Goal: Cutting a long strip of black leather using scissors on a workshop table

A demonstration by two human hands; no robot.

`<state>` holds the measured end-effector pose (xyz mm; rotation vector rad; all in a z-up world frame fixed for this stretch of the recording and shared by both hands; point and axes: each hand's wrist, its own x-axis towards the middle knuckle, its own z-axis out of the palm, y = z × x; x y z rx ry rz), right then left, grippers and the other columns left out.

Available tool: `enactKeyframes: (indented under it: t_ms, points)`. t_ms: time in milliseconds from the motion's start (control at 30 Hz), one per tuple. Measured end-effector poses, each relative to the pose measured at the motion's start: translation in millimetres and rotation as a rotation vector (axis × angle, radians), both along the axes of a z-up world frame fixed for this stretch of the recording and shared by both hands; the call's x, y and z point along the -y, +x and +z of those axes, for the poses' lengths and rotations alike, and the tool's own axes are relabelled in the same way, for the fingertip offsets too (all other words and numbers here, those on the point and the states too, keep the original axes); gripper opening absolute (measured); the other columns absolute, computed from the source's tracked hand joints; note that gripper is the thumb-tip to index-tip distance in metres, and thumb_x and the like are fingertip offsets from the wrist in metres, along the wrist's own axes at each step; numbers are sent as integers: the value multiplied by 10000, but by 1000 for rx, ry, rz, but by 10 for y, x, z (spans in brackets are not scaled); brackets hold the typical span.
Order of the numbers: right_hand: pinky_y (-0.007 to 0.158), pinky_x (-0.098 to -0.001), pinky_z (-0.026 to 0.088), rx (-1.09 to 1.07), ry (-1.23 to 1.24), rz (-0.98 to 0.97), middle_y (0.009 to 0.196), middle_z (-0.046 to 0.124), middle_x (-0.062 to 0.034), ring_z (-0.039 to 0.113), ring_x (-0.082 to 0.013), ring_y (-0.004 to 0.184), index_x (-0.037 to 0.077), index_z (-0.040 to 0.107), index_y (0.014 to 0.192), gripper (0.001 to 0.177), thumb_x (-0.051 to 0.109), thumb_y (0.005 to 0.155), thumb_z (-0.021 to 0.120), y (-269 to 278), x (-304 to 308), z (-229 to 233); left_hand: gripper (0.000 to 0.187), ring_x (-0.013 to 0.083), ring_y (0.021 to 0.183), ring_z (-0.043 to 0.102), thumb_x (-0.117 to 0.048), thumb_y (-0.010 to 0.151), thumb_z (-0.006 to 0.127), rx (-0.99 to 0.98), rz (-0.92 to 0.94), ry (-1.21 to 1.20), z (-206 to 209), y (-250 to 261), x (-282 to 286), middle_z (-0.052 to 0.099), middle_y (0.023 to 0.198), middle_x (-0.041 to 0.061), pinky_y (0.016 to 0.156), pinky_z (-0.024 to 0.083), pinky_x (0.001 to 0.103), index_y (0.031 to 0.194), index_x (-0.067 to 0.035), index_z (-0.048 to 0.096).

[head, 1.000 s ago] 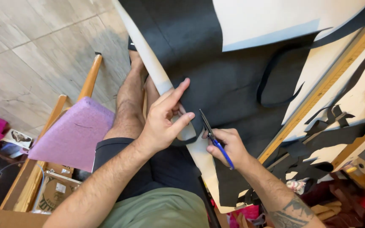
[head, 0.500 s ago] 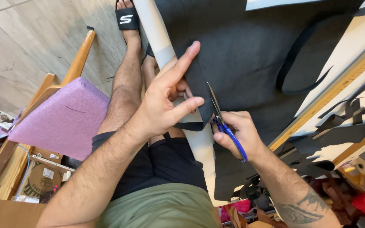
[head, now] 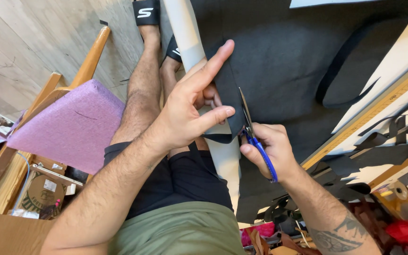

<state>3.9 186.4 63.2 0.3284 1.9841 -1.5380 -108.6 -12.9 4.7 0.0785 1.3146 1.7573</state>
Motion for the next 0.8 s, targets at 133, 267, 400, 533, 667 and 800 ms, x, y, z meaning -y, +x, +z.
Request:
enactKeyframes:
  t_ms: [133,267,400,533,667,800]
  points:
    - [530,-299,283,-2,74,-18,637,361,12,327,-138,565,78,507,745,478,490,988,516,60,26,-11,844,68,765,621,-48,988,763,6,-4,10,-9,4,-2,419,1228,70,828,649,185,1647,-115,240]
    - [523,-297,313,-18,119,2,615,387,4,368,-143,543,57,580,782,465,461,1001,507,52,42,10,843,48,833,524,-94,988,779,-25,-7,-4,-23,21,11,433,1234,59,853,620,172,1647,-113,255]
    - [526,-293,346,-22,117,-1,618,443,0,416,-141,540,45,607,806,443,428,1008,512,43,46,24,833,42,809,549,-107,990,779,-19,-33,-28,-1,-6,18,459,1250,54,837,611,151,1644,-137,265]
    - [539,-296,382,-26,140,17,630,502,-12,469,-152,538,42,653,867,422,415,1008,512,75,29,14,838,46,816,545,-137,983,783,-44,-33,-29,-22,9,21,473,1300,63,817,593,150,1643,-127,266]
    - [546,-288,408,-4,144,22,591,509,8,479,-142,517,53,670,893,404,408,1004,514,81,23,23,836,52,822,559,-126,985,787,-40,-23,-14,-22,13,18,479,1306,75,835,613,161,1640,-122,267]
    - [557,-293,408,-16,144,30,623,525,-3,490,-154,534,56,671,882,380,379,1008,515,72,30,29,833,66,830,556,-119,991,784,-55,-12,12,-40,20,17,480,1321,85,843,626,175,1639,-104,260]
